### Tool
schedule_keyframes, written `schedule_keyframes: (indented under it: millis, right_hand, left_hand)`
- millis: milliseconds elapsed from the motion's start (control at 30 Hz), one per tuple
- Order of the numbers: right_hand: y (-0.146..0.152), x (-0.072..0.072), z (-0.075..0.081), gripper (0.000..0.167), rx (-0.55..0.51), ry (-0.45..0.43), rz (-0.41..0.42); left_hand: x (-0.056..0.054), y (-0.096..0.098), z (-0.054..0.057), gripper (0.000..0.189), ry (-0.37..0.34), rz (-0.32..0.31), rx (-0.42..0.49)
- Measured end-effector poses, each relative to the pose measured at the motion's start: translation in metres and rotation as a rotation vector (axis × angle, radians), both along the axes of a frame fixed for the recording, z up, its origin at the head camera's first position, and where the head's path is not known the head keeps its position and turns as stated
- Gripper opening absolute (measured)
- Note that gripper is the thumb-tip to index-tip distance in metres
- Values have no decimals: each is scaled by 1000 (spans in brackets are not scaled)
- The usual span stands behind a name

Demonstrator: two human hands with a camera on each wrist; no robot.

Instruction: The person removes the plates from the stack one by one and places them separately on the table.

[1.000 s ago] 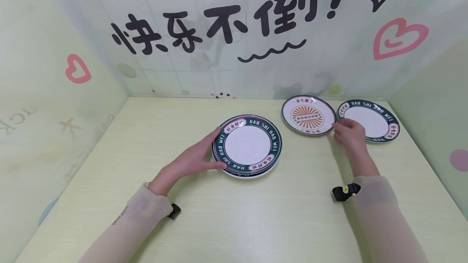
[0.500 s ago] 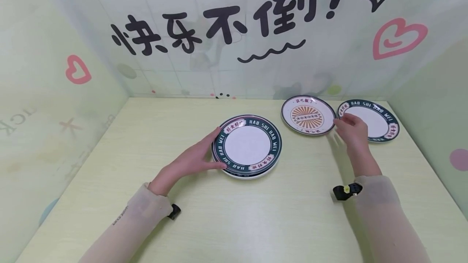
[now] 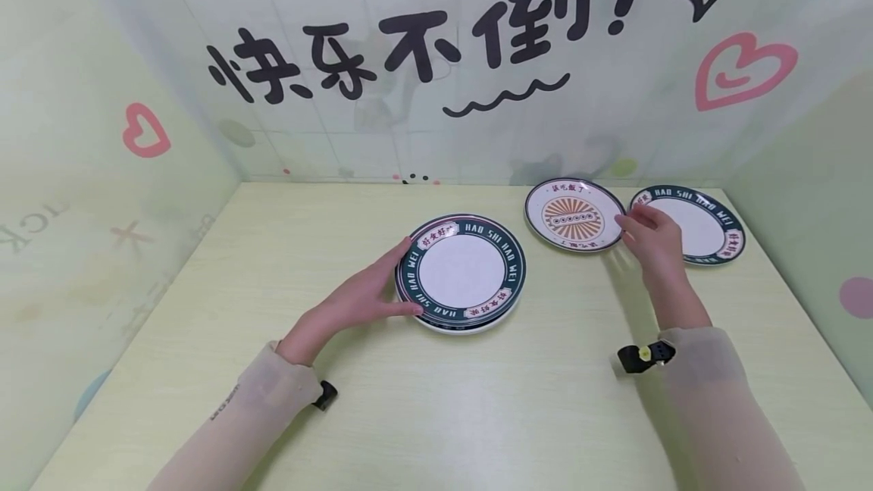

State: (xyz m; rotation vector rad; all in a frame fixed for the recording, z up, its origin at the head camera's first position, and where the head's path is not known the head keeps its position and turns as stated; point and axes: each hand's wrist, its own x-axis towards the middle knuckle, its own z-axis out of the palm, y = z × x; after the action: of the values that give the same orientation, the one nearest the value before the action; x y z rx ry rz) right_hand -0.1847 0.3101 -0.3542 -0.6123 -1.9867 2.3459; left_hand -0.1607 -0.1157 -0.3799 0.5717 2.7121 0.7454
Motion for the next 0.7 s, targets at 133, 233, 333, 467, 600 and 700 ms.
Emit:
schedule_keyframes:
  millis: [133, 233, 333, 467, 600, 700]
  right_hand:
    - [-4, 1, 3, 83, -22, 24, 13]
    - [-6, 1, 3, 80, -49, 52, 23]
    - [-9, 1, 4, 76, -54, 65, 31]
    - [-13, 1, 6, 78, -17, 51, 41]
    - [-19, 1, 6, 76, 9, 47, 53]
    - [-23, 1, 6, 62, 18, 60, 65]
  left_hand:
    - [0, 0, 0, 118, -1, 1, 1]
    - [1, 0, 0, 118, 1, 1, 2]
    - [1, 0, 0, 118, 3, 1, 2]
    - [1, 0, 0, 118, 2, 0, 2]
    - [1, 0, 0, 118, 1, -2, 1]
    - [1, 0, 0, 118, 1, -2, 0]
